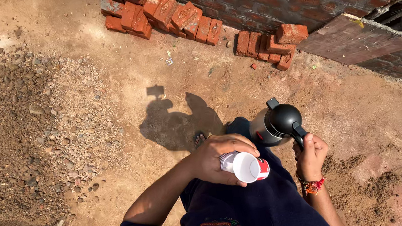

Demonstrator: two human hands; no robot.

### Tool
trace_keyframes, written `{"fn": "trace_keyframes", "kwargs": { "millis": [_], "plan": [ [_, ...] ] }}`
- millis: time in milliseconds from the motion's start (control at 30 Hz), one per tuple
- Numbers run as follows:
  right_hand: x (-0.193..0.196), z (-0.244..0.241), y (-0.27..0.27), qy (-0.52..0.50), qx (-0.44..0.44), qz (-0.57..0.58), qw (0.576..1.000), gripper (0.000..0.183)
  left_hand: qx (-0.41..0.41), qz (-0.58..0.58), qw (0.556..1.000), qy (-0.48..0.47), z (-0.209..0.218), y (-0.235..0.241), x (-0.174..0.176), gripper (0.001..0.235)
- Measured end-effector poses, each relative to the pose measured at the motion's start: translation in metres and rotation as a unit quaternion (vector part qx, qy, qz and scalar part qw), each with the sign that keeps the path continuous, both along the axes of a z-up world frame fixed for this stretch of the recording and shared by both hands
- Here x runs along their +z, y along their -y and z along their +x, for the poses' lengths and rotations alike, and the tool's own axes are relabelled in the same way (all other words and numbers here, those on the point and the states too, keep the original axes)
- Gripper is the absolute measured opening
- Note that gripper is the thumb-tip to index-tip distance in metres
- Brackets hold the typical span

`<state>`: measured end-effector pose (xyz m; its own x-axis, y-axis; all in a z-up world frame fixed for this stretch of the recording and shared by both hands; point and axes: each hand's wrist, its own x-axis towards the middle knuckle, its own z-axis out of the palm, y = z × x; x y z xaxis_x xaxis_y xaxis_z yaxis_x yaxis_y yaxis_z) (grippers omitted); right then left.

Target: The person sets several paper cups on a brick ledge and pours tea into them from a thermal carafe.

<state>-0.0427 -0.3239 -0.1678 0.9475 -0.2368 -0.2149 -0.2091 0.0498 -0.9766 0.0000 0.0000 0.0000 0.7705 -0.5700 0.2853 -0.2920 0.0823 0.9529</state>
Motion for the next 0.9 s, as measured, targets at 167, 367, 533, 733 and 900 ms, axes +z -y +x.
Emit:
{"fn": "trace_keyframes", "kwargs": {
  "millis": [167, 367, 533, 733, 900],
  "plan": [
    [-0.021, 0.136, -0.031, 0.017, 0.001, 0.022, 1.000, 0.051, 0.231, 0.066, 0.970, -0.042, 0.149, -0.031, -0.080, 0.051],
    [-0.038, 0.298, -0.056, -0.028, 0.046, 0.007, 0.999, 0.044, 0.403, 0.173, 0.899, -0.006, 0.305, -0.061, -0.118, 0.049],
    [-0.035, 0.417, -0.070, -0.032, 0.092, -0.047, 0.994, 0.038, 0.387, 0.301, 0.867, -0.084, 0.405, -0.096, -0.115, 0.043],
    [-0.015, 0.531, -0.108, 0.005, 0.097, -0.043, 0.994, 0.043, 0.320, 0.389, 0.864, -0.007, 0.536, -0.157, -0.140, 0.056],
    [0.024, 0.593, -0.147, 0.010, 0.041, 0.015, 0.999, 0.035, 0.233, 0.346, 0.907, 0.060, 0.631, -0.176, -0.148, 0.056]
  ]
}}
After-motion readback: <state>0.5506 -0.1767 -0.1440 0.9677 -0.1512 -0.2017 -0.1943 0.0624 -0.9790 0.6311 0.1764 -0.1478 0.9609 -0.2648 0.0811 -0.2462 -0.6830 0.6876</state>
